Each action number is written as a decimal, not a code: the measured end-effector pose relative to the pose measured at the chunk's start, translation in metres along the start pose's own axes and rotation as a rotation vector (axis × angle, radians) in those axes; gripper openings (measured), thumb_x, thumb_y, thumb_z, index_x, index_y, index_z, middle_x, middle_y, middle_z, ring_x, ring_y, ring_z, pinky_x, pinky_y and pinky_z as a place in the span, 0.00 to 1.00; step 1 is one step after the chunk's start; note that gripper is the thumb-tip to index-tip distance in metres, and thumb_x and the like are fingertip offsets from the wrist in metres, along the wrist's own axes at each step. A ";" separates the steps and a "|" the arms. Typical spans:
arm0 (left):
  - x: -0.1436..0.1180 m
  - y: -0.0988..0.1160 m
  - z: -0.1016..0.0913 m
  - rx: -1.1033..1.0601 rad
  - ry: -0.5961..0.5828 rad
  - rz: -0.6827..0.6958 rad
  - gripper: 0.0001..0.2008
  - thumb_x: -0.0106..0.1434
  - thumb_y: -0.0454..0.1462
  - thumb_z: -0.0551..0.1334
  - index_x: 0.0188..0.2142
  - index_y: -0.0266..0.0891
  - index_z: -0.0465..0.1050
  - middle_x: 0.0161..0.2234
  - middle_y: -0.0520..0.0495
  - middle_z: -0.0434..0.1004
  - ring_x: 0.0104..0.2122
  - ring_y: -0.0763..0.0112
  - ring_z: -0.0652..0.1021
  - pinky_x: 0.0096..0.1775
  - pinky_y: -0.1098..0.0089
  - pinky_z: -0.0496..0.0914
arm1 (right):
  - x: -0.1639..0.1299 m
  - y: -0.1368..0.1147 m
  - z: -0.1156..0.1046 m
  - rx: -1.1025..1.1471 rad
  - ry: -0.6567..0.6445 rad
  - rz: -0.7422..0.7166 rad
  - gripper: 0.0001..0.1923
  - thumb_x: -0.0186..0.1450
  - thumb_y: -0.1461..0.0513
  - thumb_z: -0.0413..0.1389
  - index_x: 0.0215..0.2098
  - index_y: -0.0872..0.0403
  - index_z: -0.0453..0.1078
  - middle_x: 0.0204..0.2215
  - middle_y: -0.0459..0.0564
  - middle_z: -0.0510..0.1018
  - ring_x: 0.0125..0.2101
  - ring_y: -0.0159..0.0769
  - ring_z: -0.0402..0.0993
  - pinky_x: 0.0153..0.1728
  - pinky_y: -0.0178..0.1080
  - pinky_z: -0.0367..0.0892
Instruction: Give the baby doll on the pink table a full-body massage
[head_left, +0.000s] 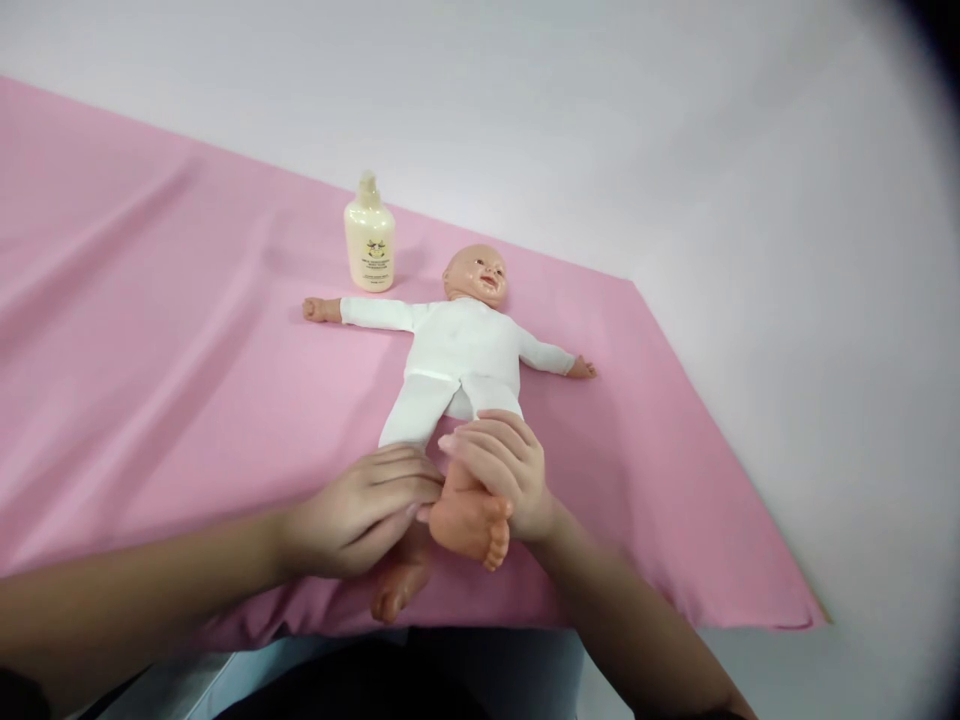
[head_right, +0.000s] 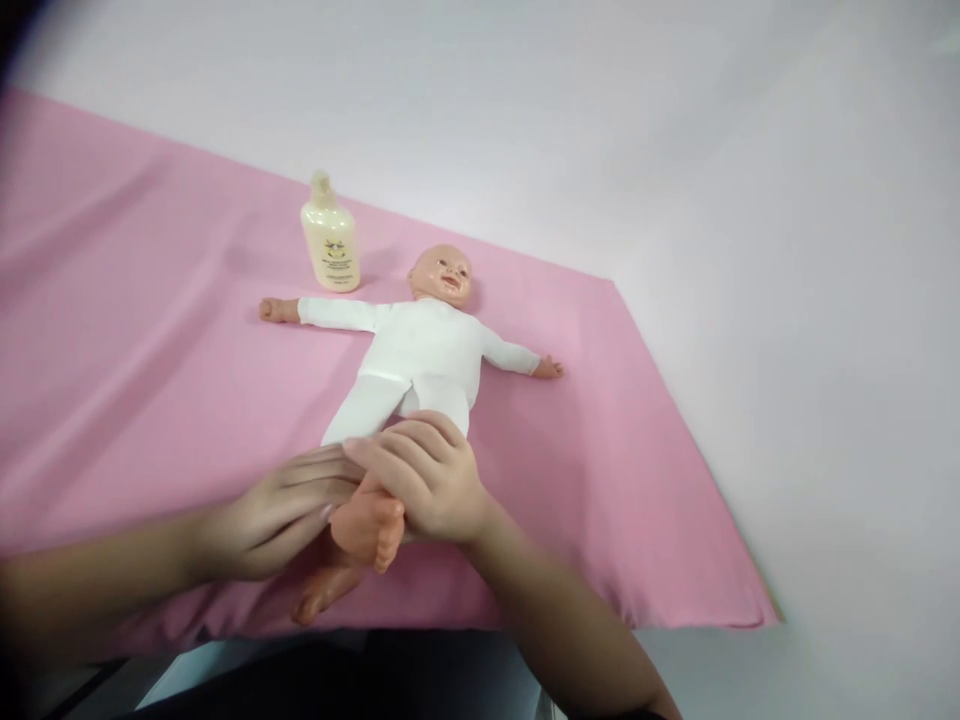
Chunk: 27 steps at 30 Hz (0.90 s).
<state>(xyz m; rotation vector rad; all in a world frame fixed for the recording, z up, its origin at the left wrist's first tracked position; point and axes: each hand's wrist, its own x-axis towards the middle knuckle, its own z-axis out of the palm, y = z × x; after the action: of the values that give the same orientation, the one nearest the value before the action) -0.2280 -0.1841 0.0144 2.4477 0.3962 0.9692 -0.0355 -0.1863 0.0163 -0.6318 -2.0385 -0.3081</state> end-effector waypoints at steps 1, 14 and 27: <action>0.000 0.000 0.000 -0.032 0.010 -0.028 0.12 0.66 0.32 0.46 0.38 0.38 0.68 0.33 0.46 0.74 0.37 0.69 0.74 0.44 0.66 0.70 | -0.001 -0.001 0.000 -0.009 -0.017 -0.017 0.11 0.65 0.60 0.50 0.45 0.51 0.65 0.30 0.45 0.79 0.33 0.32 0.75 0.43 0.41 0.70; -0.011 -0.007 0.006 -0.202 0.065 -0.254 0.16 0.59 0.43 0.57 0.45 0.39 0.60 0.38 0.47 0.70 0.36 0.68 0.72 0.38 0.68 0.69 | -0.009 -0.002 0.002 -0.027 -0.151 -0.048 0.07 0.65 0.59 0.52 0.41 0.52 0.66 0.33 0.48 0.76 0.37 0.35 0.71 0.44 0.43 0.66; -0.006 -0.010 0.007 -0.203 -0.058 -0.065 0.28 0.60 0.60 0.49 0.33 0.38 0.67 0.27 0.48 0.70 0.30 0.68 0.68 0.38 0.65 0.66 | 0.001 -0.012 -0.002 0.087 -0.139 0.064 0.16 0.61 0.48 0.51 0.30 0.53 0.60 0.20 0.44 0.72 0.22 0.31 0.68 0.26 0.37 0.62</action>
<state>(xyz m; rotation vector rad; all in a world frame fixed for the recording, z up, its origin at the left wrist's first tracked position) -0.2284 -0.1807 0.0012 2.2596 0.3373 0.8655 -0.0410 -0.1970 0.0183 -0.6792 -2.1467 -0.1394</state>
